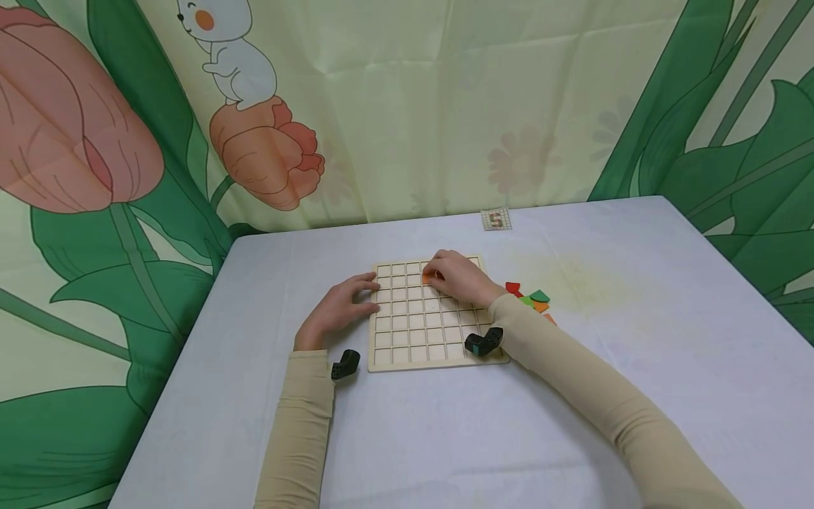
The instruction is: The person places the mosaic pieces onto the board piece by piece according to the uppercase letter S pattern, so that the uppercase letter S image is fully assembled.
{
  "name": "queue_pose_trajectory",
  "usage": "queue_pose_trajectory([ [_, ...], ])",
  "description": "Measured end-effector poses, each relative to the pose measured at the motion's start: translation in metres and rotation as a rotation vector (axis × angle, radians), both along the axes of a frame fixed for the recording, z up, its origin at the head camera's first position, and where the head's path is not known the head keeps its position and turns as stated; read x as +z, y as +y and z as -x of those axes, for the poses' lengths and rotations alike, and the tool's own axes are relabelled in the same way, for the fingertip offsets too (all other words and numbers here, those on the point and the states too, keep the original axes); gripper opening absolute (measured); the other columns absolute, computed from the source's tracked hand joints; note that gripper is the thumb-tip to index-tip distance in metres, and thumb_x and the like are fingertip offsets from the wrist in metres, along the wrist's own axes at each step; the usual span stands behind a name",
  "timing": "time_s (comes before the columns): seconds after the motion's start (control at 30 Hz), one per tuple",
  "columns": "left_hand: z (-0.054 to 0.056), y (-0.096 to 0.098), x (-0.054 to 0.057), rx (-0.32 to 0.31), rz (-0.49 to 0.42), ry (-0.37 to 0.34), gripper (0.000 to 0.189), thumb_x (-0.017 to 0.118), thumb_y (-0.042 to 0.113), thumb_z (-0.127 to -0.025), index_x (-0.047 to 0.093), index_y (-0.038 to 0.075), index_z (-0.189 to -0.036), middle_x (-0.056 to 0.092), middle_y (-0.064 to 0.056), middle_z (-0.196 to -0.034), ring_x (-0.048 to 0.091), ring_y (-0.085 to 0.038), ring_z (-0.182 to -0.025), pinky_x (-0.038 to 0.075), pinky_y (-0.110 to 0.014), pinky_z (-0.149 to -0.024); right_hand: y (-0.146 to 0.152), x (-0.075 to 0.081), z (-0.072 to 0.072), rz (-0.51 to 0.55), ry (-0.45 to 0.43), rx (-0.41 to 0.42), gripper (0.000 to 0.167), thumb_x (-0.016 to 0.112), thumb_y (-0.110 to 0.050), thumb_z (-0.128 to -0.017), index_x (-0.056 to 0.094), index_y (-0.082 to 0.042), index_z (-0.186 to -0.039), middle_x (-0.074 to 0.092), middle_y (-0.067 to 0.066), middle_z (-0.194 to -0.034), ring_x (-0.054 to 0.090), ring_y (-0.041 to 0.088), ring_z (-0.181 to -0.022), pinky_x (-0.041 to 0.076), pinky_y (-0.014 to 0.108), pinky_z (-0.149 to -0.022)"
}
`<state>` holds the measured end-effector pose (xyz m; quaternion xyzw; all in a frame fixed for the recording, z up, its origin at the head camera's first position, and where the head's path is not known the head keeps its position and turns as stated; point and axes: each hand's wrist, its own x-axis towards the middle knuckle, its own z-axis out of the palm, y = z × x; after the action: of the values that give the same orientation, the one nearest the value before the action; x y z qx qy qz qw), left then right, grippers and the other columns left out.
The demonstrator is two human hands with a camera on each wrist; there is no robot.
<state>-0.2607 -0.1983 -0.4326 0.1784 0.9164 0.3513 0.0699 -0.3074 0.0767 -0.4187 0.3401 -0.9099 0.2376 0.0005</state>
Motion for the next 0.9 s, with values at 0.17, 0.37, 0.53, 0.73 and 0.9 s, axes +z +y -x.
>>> queue_pose_trajectory([
  [0.17, -0.001, 0.001, 0.001, -0.002, 0.000, -0.002, 0.046, 0.072, 0.020, -0.090, 0.060, 0.003, -0.131, 0.041, -0.008, -0.153, 0.030, -0.028, -0.144, 0.026, -0.046, -0.116, 0.001, 0.000, -0.001, 0.004, 0.007, 0.001, 0.021, 0.064, -0.010, -0.094, 0.071, -0.002, -0.112, 0.064, 0.011, -0.108, 0.058, 0.025, -0.100, 0.048, 0.037, -0.089],
  [0.37, -0.001, 0.001, 0.002, 0.002, 0.000, -0.008, 0.046, 0.072, 0.020, -0.090, 0.060, 0.004, -0.132, 0.040, -0.007, -0.153, 0.030, -0.028, -0.144, 0.025, -0.045, -0.117, 0.007, 0.000, -0.001, 0.040, -0.010, -0.019, 0.026, 0.063, -0.012, -0.095, 0.069, -0.001, -0.118, 0.063, 0.011, -0.112, 0.058, 0.025, -0.104, 0.049, 0.037, -0.091],
  [0.53, -0.001, 0.000, 0.002, 0.006, -0.001, -0.011, 0.046, 0.072, 0.020, -0.090, 0.060, 0.004, -0.132, 0.040, -0.007, -0.153, 0.029, -0.028, -0.144, 0.025, -0.045, -0.117, 0.020, 0.005, -0.004, 0.074, -0.062, -0.081, 0.030, 0.061, -0.013, -0.096, 0.067, -0.001, -0.122, 0.062, 0.012, -0.115, 0.060, 0.025, -0.103, 0.051, 0.039, -0.088],
  [0.73, -0.001, -0.001, 0.001, 0.011, 0.001, -0.019, 0.047, 0.071, 0.021, -0.090, 0.059, 0.004, -0.132, 0.039, -0.007, -0.154, 0.029, -0.028, -0.144, 0.025, -0.045, -0.117, 0.049, 0.011, -0.012, 0.101, -0.118, -0.141, 0.030, 0.060, -0.015, -0.096, 0.066, 0.000, -0.121, 0.062, 0.012, -0.114, 0.059, 0.027, -0.104, 0.050, 0.041, -0.089],
  [0.9, -0.001, 0.000, 0.002, 0.020, -0.001, -0.037, 0.047, 0.072, 0.022, -0.090, 0.060, 0.006, -0.133, 0.039, -0.004, -0.154, 0.028, -0.026, -0.145, 0.024, -0.043, -0.117, 0.079, 0.011, -0.017, 0.093, -0.134, -0.197, 0.028, 0.062, -0.016, -0.096, 0.068, 0.000, -0.118, 0.063, 0.013, -0.111, 0.059, 0.028, -0.101, 0.051, 0.043, -0.087],
])
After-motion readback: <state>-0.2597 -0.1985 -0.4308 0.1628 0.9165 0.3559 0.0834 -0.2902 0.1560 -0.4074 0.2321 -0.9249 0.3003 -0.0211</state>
